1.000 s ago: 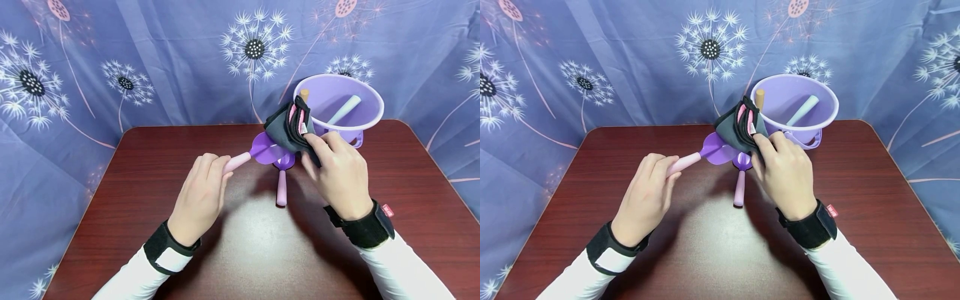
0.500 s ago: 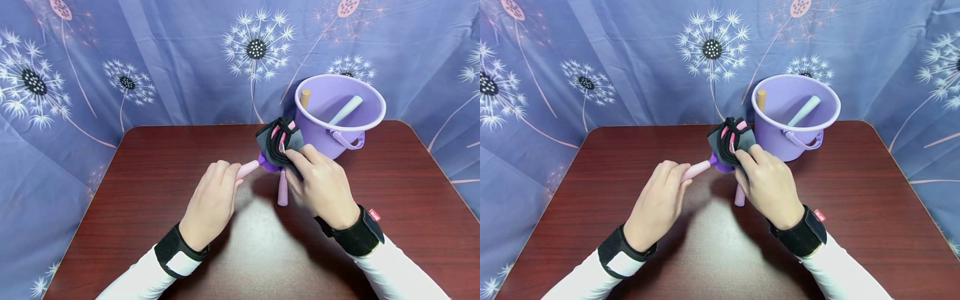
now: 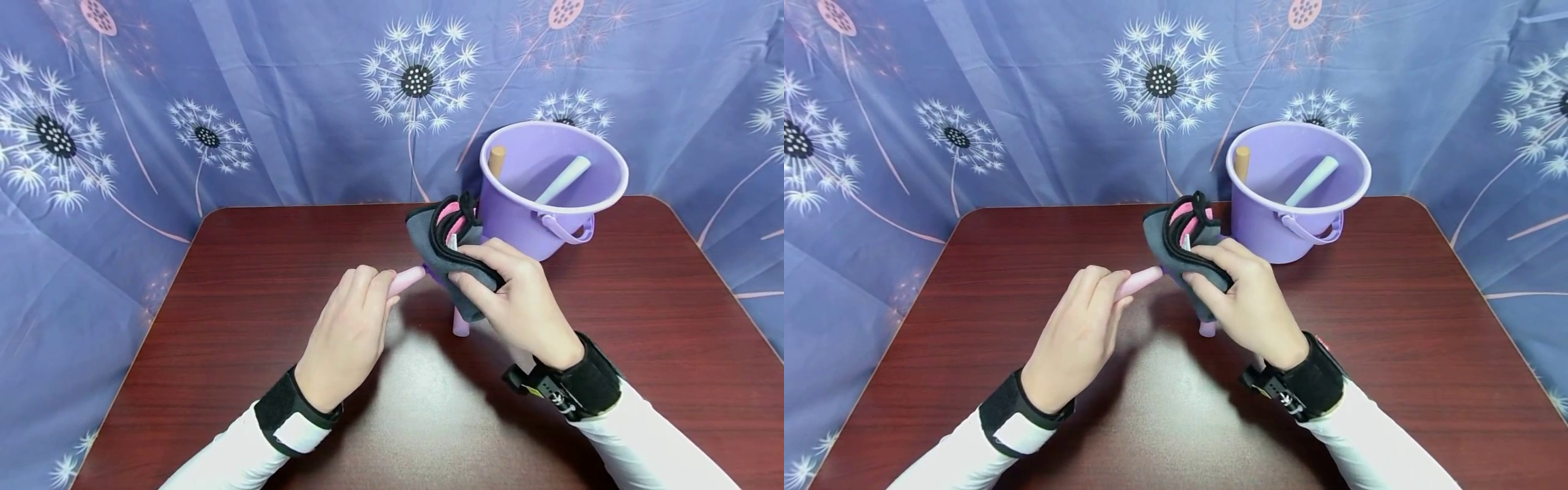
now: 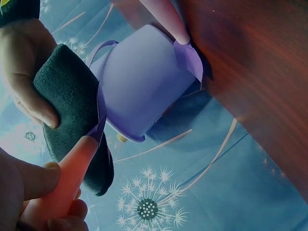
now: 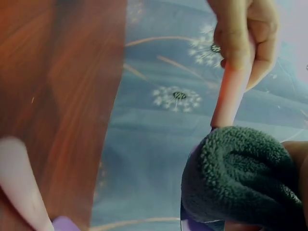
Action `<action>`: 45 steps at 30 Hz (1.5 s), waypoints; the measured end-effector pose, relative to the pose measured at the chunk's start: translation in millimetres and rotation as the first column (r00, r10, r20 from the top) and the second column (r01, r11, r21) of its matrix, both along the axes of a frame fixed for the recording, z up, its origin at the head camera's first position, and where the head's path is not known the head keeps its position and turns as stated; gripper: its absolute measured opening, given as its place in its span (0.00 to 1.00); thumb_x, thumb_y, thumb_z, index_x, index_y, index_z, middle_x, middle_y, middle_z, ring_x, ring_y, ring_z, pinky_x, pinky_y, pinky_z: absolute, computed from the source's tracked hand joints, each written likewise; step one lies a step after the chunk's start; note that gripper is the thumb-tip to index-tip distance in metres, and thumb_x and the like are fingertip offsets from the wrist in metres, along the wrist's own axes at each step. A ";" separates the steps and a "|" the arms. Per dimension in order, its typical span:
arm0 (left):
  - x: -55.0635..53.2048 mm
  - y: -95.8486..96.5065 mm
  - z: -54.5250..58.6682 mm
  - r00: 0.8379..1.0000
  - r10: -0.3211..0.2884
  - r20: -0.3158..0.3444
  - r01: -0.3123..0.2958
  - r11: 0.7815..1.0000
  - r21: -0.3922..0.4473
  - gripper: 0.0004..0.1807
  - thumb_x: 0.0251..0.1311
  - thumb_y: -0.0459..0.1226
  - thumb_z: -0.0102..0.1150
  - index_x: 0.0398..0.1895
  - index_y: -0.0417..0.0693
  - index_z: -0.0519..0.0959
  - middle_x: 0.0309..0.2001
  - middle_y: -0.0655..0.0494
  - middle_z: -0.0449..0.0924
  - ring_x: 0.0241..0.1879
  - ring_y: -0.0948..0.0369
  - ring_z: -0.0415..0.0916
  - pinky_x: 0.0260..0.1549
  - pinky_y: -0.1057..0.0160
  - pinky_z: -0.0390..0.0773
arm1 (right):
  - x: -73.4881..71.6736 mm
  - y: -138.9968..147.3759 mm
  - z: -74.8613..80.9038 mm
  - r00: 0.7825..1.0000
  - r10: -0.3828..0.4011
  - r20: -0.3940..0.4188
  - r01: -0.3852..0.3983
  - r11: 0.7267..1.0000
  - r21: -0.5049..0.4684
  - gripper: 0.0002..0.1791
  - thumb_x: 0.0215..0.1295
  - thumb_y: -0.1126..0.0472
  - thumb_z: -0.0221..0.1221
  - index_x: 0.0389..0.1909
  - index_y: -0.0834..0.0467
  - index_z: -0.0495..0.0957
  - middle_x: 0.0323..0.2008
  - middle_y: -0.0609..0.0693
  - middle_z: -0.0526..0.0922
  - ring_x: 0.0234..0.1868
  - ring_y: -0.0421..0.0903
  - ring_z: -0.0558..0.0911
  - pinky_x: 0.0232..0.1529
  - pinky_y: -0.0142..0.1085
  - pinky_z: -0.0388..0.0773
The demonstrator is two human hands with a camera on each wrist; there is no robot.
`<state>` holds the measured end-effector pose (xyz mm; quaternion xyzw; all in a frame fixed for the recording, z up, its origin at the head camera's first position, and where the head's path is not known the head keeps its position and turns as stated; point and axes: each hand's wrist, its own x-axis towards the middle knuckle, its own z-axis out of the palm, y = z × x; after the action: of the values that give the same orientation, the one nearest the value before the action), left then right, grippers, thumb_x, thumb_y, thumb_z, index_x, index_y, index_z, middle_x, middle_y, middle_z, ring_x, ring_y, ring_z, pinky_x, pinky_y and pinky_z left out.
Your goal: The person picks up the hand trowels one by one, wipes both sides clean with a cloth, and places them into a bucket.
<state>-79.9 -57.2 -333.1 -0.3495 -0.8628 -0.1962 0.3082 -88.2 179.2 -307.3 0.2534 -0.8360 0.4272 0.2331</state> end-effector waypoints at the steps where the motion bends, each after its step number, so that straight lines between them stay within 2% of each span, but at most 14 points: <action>1: -0.2 -0.2 0.3 1.000 -0.001 0.000 0.001 1.000 0.003 0.19 0.79 0.40 0.39 0.53 0.30 0.72 0.37 0.46 0.68 0.33 0.53 0.63 0.32 0.59 0.68 | 1.7 -1.7 3.6 1.000 0.013 0.011 -0.013 1.000 -0.016 0.14 0.57 0.72 0.67 0.45 0.62 0.84 0.35 0.47 0.81 0.36 0.38 0.77 0.38 0.29 0.71; 5: -0.7 -1.3 1.8 1.000 -0.005 0.003 0.005 1.000 0.012 0.18 0.78 0.39 0.40 0.53 0.31 0.72 0.37 0.46 0.68 0.34 0.53 0.64 0.33 0.59 0.69 | 5.8 -3.8 12.1 0.993 0.077 0.088 -0.070 0.995 -0.071 0.15 0.57 0.75 0.66 0.46 0.64 0.84 0.36 0.48 0.82 0.37 0.39 0.78 0.39 0.29 0.73; 9: -1.0 -2.7 3.2 1.000 -0.011 0.012 0.011 1.000 0.022 0.15 0.75 0.36 0.47 0.53 0.31 0.72 0.37 0.47 0.67 0.34 0.53 0.64 0.34 0.58 0.69 | 2.8 0.2 7.8 0.983 0.133 0.128 -0.121 0.988 -0.097 0.17 0.59 0.73 0.66 0.50 0.60 0.84 0.39 0.45 0.82 0.39 0.40 0.78 0.40 0.30 0.74; 13: -1.5 -3.8 4.4 1.000 -0.021 0.023 0.020 0.999 0.036 0.14 0.72 0.34 0.51 0.52 0.32 0.72 0.37 0.47 0.67 0.35 0.53 0.64 0.35 0.58 0.69 | -4.9 6.9 -4.0 0.979 0.170 0.112 -0.162 0.984 -0.078 0.19 0.60 0.70 0.67 0.52 0.53 0.84 0.41 0.41 0.81 0.41 0.41 0.78 0.41 0.32 0.73; 16: -1.8 -4.1 4.8 0.999 -0.024 0.031 0.023 0.999 0.040 0.13 0.71 0.34 0.51 0.52 0.32 0.73 0.36 0.48 0.67 0.34 0.53 0.63 0.34 0.59 0.68 | -8.2 10.9 -10.8 0.984 0.169 0.063 -0.169 0.986 -0.011 0.19 0.60 0.68 0.67 0.53 0.52 0.83 0.42 0.40 0.80 0.40 0.39 0.77 0.40 0.31 0.72; 20: -1.9 -4.0 4.7 0.999 -0.020 0.033 0.019 0.999 0.026 0.13 0.70 0.33 0.52 0.52 0.32 0.73 0.35 0.49 0.65 0.33 0.53 0.62 0.32 0.59 0.67 | -7.5 12.1 -13.5 0.993 0.097 -0.063 -0.086 0.983 0.163 0.17 0.62 0.64 0.66 0.52 0.52 0.83 0.42 0.40 0.78 0.39 0.35 0.75 0.39 0.29 0.70; 23: -2.0 -3.9 4.6 0.999 -0.016 0.030 0.016 1.000 0.016 0.13 0.70 0.33 0.52 0.51 0.32 0.73 0.35 0.49 0.65 0.33 0.53 0.62 0.33 0.59 0.67 | -6.2 12.1 -12.4 0.987 0.033 -0.157 0.011 0.962 0.272 0.16 0.62 0.61 0.65 0.52 0.53 0.84 0.42 0.42 0.78 0.39 0.36 0.75 0.39 0.32 0.71; 25: -2.0 -3.6 4.7 1.000 -0.017 0.026 0.017 1.000 0.015 0.13 0.72 0.34 0.51 0.51 0.32 0.73 0.35 0.48 0.66 0.33 0.53 0.63 0.33 0.58 0.68 | -5.3 12.9 -11.2 0.981 0.008 -0.196 0.055 0.948 0.312 0.16 0.62 0.60 0.65 0.52 0.54 0.84 0.42 0.44 0.78 0.39 0.38 0.76 0.38 0.36 0.73; 31: -1.4 -4.1 6.5 1.000 -0.026 0.011 0.026 0.999 0.030 0.17 0.78 0.38 0.42 0.51 0.31 0.73 0.36 0.47 0.67 0.33 0.53 0.63 0.33 0.58 0.68 | -4.5 16.1 -9.0 0.961 -0.035 -0.274 0.139 0.919 0.369 0.17 0.62 0.60 0.65 0.52 0.56 0.83 0.39 0.48 0.77 0.36 0.44 0.75 0.34 0.42 0.73; 41: -1.7 -7.7 9.9 1.000 -0.010 0.007 0.010 0.999 0.049 0.17 0.77 0.38 0.44 0.54 0.30 0.73 0.38 0.46 0.69 0.35 0.52 0.65 0.35 0.58 0.70 | -6.7 22.3 -7.5 0.935 -0.095 -0.341 0.235 0.887 0.397 0.18 0.62 0.61 0.62 0.54 0.56 0.83 0.36 0.49 0.76 0.32 0.46 0.74 0.28 0.43 0.72; 45: -1.8 -8.3 12.3 1.000 -0.016 -0.006 0.016 0.998 0.069 0.19 0.78 0.40 0.41 0.53 0.30 0.73 0.37 0.46 0.69 0.34 0.52 0.65 0.34 0.57 0.70 | -7.6 25.3 -5.7 0.925 -0.123 -0.358 0.272 0.875 0.401 0.18 0.63 0.61 0.62 0.53 0.55 0.82 0.36 0.49 0.76 0.32 0.47 0.75 0.27 0.44 0.72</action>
<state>-81.6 -65.6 -320.8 -0.3463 -0.8518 -0.2271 0.3210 -95.8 204.5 -312.9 0.2779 -0.8834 0.1517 0.3454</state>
